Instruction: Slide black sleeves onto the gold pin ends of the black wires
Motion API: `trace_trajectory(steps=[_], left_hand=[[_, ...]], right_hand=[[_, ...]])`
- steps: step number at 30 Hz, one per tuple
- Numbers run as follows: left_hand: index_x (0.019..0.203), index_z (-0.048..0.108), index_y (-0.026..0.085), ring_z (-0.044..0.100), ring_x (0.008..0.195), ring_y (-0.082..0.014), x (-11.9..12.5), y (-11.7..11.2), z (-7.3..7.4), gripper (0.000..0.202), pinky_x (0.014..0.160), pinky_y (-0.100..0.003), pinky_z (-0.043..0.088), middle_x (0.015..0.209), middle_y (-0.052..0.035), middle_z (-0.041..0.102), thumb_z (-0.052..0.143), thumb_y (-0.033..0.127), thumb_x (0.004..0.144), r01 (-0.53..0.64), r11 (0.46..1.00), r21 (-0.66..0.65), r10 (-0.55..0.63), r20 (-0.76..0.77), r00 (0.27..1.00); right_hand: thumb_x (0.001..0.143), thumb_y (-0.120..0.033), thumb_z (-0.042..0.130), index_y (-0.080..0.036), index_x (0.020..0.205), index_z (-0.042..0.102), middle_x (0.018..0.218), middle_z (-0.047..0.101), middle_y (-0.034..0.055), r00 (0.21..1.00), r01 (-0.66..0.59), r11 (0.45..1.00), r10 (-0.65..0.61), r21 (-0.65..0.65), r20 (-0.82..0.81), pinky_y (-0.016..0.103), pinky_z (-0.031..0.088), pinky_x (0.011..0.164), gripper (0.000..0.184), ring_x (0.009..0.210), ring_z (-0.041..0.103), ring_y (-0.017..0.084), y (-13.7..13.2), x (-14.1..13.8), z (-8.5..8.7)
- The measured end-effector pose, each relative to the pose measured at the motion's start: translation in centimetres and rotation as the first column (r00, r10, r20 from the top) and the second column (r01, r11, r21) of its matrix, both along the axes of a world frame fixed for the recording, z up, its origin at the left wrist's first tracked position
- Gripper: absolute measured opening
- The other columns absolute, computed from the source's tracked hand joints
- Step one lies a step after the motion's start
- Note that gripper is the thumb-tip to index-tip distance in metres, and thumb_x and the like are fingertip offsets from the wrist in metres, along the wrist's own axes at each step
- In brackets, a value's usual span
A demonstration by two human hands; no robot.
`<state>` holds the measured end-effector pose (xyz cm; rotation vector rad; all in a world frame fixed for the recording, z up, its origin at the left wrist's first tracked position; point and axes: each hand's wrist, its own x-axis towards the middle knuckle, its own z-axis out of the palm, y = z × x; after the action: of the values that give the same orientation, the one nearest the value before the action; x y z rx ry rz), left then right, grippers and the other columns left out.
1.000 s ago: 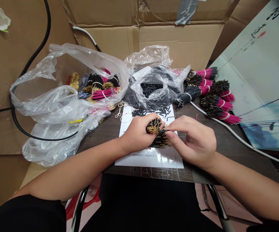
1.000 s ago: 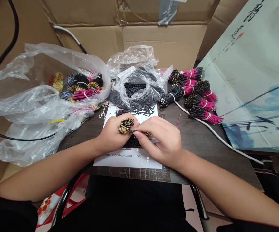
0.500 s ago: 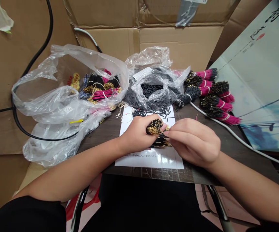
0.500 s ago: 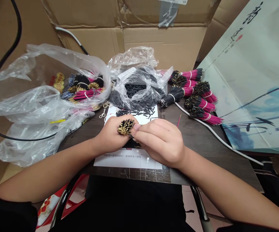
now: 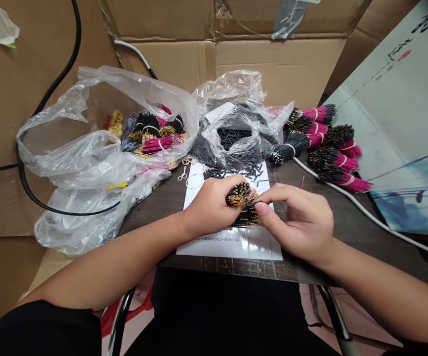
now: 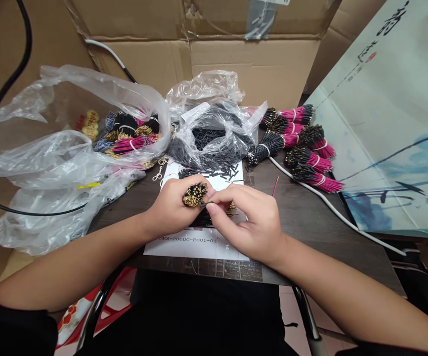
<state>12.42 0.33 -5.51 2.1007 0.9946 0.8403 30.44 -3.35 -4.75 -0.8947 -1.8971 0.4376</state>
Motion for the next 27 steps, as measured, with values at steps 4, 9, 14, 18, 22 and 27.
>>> trace_trajectory(steps=[4, 9, 14, 18, 22, 27], left_hand=[[0.083, 0.059, 0.013, 0.049, 0.065, -0.0067, 0.01, 0.02, 0.06, 0.015, 0.062, -0.019, 0.037, 0.071, 0.0013, 0.059, 0.054, 0.027, 0.082, 0.009, 1.0, -0.003, -0.009, -0.014, 1.0], [0.082, 0.058, 0.013, 0.049, 0.065, -0.0066, 0.0, 0.02, 0.2, 0.013, 0.062, -0.019, 0.037, 0.071, 0.0014, 0.059, 0.054, 0.025, 0.081, 0.015, 1.0, -0.013, -0.015, -0.006, 1.0], [0.084, 0.058, 0.013, 0.051, 0.067, -0.0069, -0.07, 0.02, 0.21, 0.013, 0.064, -0.019, 0.038, 0.074, 0.0008, 0.06, 0.053, 0.025, 0.082, 0.043, 0.999, -0.018, -0.043, 0.003, 0.999], [0.083, 0.058, 0.013, 0.049, 0.066, -0.0066, -0.04, -0.02, 0.18, 0.018, 0.063, -0.019, 0.038, 0.073, 0.0008, 0.059, 0.053, 0.03, 0.084, 0.044, 0.999, -0.015, -0.044, 0.007, 0.999], [0.084, 0.058, 0.013, 0.049, 0.065, -0.0066, -0.02, -0.05, 0.12, 0.019, 0.064, -0.019, 0.038, 0.073, 0.0007, 0.059, 0.052, 0.032, 0.086, 0.037, 0.999, -0.01, -0.037, -0.002, 0.999], [0.084, 0.058, 0.014, 0.049, 0.065, -0.007, -0.1, -0.02, 0.2, 0.018, 0.064, -0.019, 0.038, 0.074, 0.0, 0.06, 0.051, 0.03, 0.085, 0.049, 0.999, -0.001, -0.049, -0.011, 0.999]], right_hand=[[0.076, -0.011, 0.065, -0.019, 0.089, 0.062, 0.077, 0.067, -0.0015, 0.999, 0.045, 0.999, -0.045, -0.01, -0.008, 0.023, 0.047, 0.06, 0.015, 0.065, 0.06, 0.009, -0.17, -0.14, -0.15], [0.077, -0.012, 0.064, -0.02, 0.088, 0.061, 0.074, 0.066, -0.0028, 0.997, 0.075, 0.997, -0.075, -0.003, -0.003, 0.021, 0.048, 0.058, 0.014, 0.062, 0.059, 0.008, -0.29, -0.36, -0.11], [0.077, -0.013, 0.064, -0.02, 0.089, 0.061, 0.073, 0.068, -0.003, 0.997, 0.074, 0.997, -0.074, -0.004, 0.012, 0.02, 0.05, 0.057, 0.015, 0.06, 0.062, 0.008, -0.48, -0.24, -0.18], [0.077, -0.012, 0.064, -0.02, 0.09, 0.061, 0.077, 0.069, -0.0025, 0.998, 0.058, 0.998, -0.059, 0.029, 0.023, 0.02, 0.051, 0.06, 0.015, 0.063, 0.063, 0.008, -0.55, -0.16, -0.21], [0.077, -0.012, 0.065, -0.02, 0.089, 0.061, 0.078, 0.069, -0.0029, 0.996, 0.073, 0.994, -0.077, 0.08, 0.049, 0.019, 0.052, 0.061, 0.015, 0.063, 0.063, 0.007, -0.55, -0.17, -0.09], [0.076, -0.013, 0.067, -0.019, 0.087, 0.061, 0.075, 0.069, -0.0026, 0.994, 0.092, 0.989, -0.098, 0.116, 0.054, 0.02, 0.052, 0.06, 0.014, 0.058, 0.06, 0.007, -0.57, -0.12, -0.15]])
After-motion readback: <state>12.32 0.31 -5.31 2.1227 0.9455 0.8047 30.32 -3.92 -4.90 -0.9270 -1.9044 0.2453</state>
